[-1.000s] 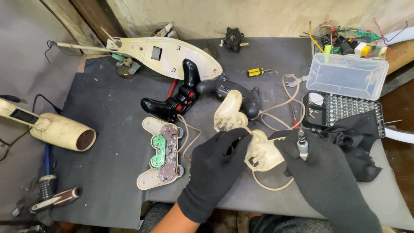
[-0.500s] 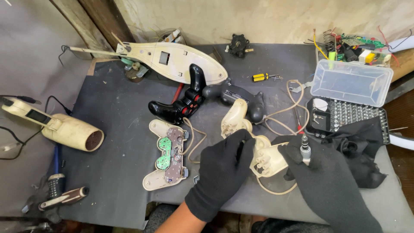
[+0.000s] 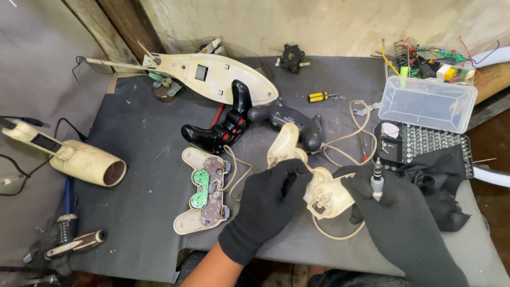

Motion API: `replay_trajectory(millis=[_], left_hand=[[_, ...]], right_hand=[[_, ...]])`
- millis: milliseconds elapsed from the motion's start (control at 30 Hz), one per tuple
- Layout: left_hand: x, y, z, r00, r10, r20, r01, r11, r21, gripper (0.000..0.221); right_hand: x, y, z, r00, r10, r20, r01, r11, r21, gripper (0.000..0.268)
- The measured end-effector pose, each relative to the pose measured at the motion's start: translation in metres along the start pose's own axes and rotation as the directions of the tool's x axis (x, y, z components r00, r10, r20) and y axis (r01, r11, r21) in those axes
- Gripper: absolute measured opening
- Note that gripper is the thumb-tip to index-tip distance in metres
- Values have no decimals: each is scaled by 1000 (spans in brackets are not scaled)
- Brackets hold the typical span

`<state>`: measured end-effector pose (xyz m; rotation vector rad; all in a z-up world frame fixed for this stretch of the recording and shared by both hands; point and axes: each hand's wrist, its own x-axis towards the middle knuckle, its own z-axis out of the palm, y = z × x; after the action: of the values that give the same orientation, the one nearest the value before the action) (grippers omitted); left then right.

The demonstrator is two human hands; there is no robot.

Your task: Disassembling and inspecting the internal components of a game controller for repair on a workbench.

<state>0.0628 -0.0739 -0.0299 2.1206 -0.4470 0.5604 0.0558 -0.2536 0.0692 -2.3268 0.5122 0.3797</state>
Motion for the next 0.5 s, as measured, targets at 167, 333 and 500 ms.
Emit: replay_trajectory(millis=[167, 333, 500], left_hand=[[5, -2, 0, 969, -227, 100, 237, 966, -106, 9], [9, -6, -4, 961, -236, 148, 266, 934, -238, 9], [13, -9, -15, 954, -215, 211, 278, 898, -342, 15]], right_hand=[[0, 0, 1, 1000, -12, 15, 10, 993, 116, 31], [-2, -7, 0, 1000, 23, -3, -23, 998, 56, 28], [5, -1, 6, 1000, -16, -4, 17, 991, 135, 24]])
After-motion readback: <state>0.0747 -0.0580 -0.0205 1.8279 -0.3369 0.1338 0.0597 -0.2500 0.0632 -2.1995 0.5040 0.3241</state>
